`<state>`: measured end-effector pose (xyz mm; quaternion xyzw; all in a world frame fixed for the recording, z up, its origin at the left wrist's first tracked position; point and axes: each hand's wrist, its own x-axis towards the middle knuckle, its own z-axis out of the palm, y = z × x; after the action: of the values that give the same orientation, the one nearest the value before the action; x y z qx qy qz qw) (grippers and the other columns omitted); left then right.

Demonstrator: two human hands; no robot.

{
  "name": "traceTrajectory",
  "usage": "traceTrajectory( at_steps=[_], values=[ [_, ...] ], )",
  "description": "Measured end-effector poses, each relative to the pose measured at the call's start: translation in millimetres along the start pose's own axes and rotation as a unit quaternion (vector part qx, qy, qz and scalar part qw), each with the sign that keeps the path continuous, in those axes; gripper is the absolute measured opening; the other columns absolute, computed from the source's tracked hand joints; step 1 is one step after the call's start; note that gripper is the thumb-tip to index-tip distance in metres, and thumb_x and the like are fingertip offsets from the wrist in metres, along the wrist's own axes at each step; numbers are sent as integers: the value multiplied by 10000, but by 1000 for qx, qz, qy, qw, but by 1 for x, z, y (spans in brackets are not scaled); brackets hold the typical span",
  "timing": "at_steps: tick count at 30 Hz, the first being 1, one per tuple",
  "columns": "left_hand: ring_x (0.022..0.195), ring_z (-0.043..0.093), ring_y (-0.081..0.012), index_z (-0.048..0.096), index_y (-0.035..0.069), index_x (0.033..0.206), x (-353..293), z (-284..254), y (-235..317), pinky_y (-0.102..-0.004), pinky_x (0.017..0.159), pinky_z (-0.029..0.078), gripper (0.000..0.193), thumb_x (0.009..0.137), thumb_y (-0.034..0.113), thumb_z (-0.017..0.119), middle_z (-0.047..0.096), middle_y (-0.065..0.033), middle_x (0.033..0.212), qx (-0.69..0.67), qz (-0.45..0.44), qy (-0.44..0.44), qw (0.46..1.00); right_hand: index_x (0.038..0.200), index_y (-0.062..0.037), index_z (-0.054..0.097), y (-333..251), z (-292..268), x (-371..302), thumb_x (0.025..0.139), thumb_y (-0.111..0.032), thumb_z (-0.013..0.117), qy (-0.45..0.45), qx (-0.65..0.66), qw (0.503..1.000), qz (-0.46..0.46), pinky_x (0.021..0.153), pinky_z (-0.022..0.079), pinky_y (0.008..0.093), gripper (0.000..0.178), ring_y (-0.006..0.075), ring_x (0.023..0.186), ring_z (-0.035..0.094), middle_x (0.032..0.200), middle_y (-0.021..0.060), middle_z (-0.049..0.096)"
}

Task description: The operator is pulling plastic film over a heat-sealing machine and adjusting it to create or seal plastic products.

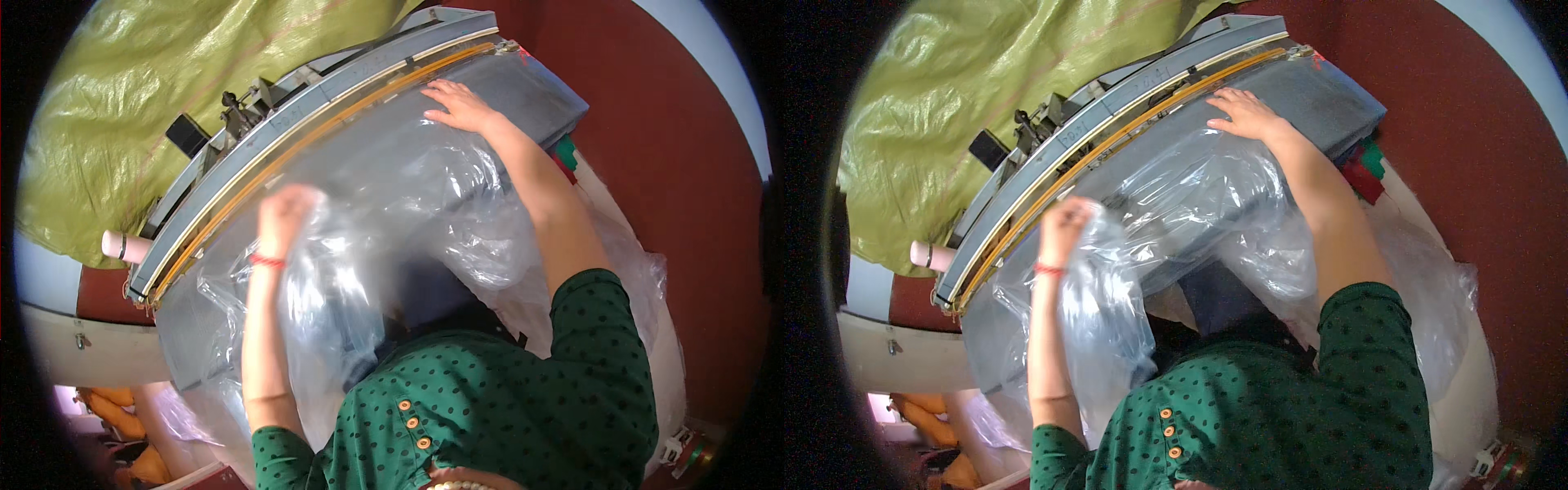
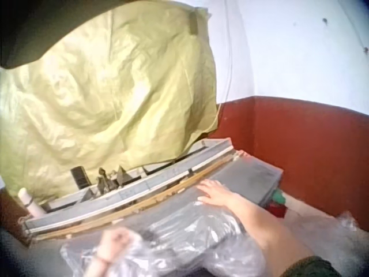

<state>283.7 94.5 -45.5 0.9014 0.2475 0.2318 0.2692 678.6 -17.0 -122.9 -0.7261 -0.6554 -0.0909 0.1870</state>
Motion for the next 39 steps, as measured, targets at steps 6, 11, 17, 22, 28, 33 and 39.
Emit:
traceTrajectory(
  at_steps=[6, 11, 17, 22, 28, 33, 39],
  values=[
    [668, 453, -35, 544, 54, 849, -11, 46, -77, -188, 578, 386, 48, 834, 100, 542, 520, 34, 742, -211, -57, 212, 952, 1237, -113, 427, -7, -11, 2, 809, -462, 493, -26, -73, 997, 28, 992, 263, 400, 556, 275, 1228, 302, 1296, 121, 369],
    [794, 557, -144, 505, 79, 974, -22, 23, -79, -272, 706, 448, 159, 846, 174, 510, 580, -47, 855, -450, -93, 200, 865, 1013, -27, 558, -128, -29, -6, 784, -243, 612, 175, 220, 959, 42, 738, 461, 314, 320, 231, 860, 570, 976, 119, 574],
    [875, 588, -227, 481, 100, 1002, -27, 22, -58, -315, 687, 505, 220, 818, 174, 575, 574, -89, 995, -642, -51, 200, 738, 1159, 11, 474, -253, -13, -3, 748, -393, 628, -104, 518, 823, 208, 637, 474, 273, 596, 148, 737, 577, 1002, 115, 585],
    [963, 552, -212, 509, 88, 955, -28, 21, -65, -314, 751, 480, 168, 819, 162, 575, 570, -89, 1021, -488, 1, 167, 857, 923, 30, 607, -266, -16, 36, 730, -436, 639, -181, 610, 733, 241, 434, 427, 234, 505, 132, 572, 583, 809, 153, 622],
    [886, 533, -114, 533, 39, 1063, -36, 14, -25, -259, 757, 438, 311, 754, 42, 569, 574, -52, 971, -326, -111, 90, 935, 711, -2, 603, -209, -1, 13, 759, -198, 621, 67, 434, 882, 169, 460, 447, 299, 203, 185, 534, 589, 627, 125, 607],
    [536, 437, -44, 587, 14, 737, -45, -2, -25, -230, 485, 370, 115, 726, 108, 650, 507, 19, 557, -67, -130, -136, 980, 707, -38, 555, -124, -25, -46, 764, -184, 591, 197, 71, 952, 225, 547, 457, 392, 161, 289, 614, 591, 626, 150, 580],
    [516, 381, -24, 533, 12, 668, -45, 6, -37, -206, 463, 321, 130, 715, 54, 647, 460, 49, 540, -120, -133, -135, 975, 683, -74, 575, -54, -41, -91, 690, -201, 664, 258, -79, 932, 243, 598, 445, 391, 155, 269, 731, 546, 705, 75, 550]
  ],
)
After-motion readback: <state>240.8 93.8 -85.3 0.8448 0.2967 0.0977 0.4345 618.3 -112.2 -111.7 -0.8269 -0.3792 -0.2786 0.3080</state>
